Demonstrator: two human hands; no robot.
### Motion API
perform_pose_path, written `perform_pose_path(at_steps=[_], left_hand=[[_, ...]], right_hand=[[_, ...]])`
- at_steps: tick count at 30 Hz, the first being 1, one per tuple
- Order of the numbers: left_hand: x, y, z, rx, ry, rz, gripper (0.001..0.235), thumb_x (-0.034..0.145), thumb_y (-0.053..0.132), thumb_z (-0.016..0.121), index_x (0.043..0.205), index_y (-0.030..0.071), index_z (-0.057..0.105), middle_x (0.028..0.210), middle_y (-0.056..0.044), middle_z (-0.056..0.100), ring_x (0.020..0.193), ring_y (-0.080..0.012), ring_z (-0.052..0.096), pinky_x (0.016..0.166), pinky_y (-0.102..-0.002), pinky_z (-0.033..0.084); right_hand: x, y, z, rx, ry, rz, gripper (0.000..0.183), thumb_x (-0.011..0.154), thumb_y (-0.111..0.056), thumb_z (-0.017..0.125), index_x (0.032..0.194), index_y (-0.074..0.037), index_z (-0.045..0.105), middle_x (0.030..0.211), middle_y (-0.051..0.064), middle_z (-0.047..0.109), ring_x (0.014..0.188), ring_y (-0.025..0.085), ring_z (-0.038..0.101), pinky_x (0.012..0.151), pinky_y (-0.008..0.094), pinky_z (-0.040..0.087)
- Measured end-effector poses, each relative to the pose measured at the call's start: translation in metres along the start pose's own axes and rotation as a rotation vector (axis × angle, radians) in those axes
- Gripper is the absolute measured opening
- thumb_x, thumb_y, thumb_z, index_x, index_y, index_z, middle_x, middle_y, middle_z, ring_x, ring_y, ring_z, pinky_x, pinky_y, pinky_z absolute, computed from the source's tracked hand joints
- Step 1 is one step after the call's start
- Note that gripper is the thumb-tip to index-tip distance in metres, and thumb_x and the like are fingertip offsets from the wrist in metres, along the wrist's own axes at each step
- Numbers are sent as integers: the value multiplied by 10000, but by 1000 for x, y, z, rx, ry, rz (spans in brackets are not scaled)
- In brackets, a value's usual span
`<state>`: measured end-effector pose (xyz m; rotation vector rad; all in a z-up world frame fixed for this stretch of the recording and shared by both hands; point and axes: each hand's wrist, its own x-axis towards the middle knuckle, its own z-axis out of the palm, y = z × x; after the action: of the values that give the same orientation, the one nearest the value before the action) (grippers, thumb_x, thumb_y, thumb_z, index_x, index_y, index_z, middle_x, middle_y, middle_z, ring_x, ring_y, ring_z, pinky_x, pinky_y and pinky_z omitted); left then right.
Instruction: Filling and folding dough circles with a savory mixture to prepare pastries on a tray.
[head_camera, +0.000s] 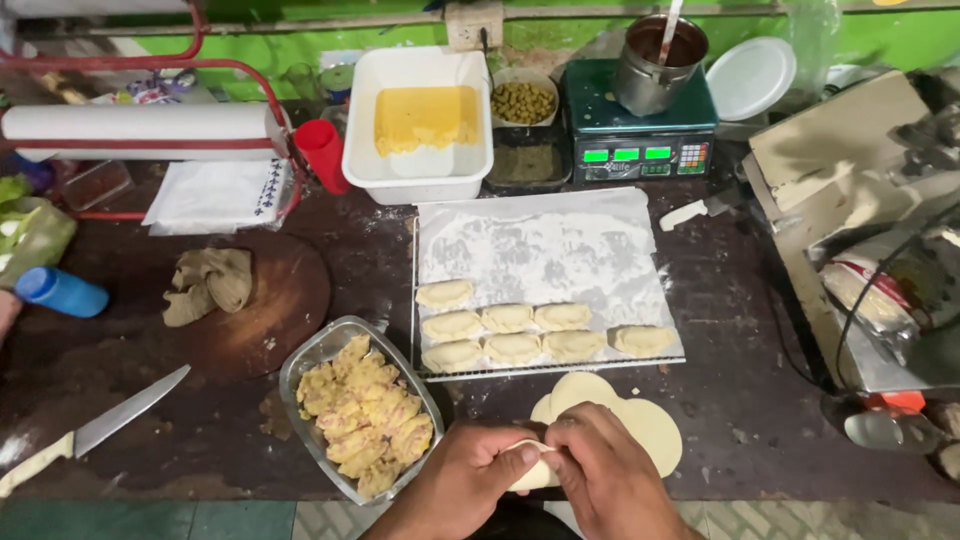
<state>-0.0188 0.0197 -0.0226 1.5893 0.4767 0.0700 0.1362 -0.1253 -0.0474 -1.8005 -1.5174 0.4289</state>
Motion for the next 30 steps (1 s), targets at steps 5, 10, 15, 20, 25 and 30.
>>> perform_pose_path(at_steps=[5,10,15,20,25,30], left_hand=[[-1,27,-15,-6,-19,-237,437,993,501,472,1031,178,764,944,33,770,769,-130,697,645,-254,533],[-4,-12,-44,335,-226,-167,562,1038,601,331,1171,142,626,678,24,718,802,-154,768,836,-328,545],[-20,6,-89,155,-156,-172,753,890,543,574,1521,230,309,1255,-7,721,1087,-152,707,877,-293,517],[-35,0,-109,71,-125,-223,440,915,365,618,1297,177,730,1198,68,817,1019,-27,750,833,-187,545],[-41,-26,-118,-68,-20,-209,333,1007,407,548,952,168,774,783,44,732,754,-70,659,678,-241,458],[-51,-20,-133,-128,-268,-210,389,1051,443,409,1071,140,651,1150,-14,747,916,-191,827,642,-194,568]], right_hand=[[11,-21,6,12,157,-201,202,1025,-266,564,1065,-99,672,963,70,644,864,232,602,703,348,506],[28,-33,21,-57,-19,161,321,955,-422,651,1224,-262,726,822,-3,673,732,187,660,614,348,516],[40,-48,33,25,-119,85,270,1052,-377,500,974,-134,588,911,44,581,825,208,589,692,340,471],[57,-80,48,61,-170,373,470,974,-575,482,1173,-181,642,1225,18,553,1033,161,652,814,319,524],[64,-96,83,-82,43,318,300,991,-433,550,874,-187,676,834,0,572,703,170,608,633,312,487],[52,-89,111,-104,173,372,212,866,-319,760,1044,-208,729,830,-25,699,733,143,648,645,297,550]])
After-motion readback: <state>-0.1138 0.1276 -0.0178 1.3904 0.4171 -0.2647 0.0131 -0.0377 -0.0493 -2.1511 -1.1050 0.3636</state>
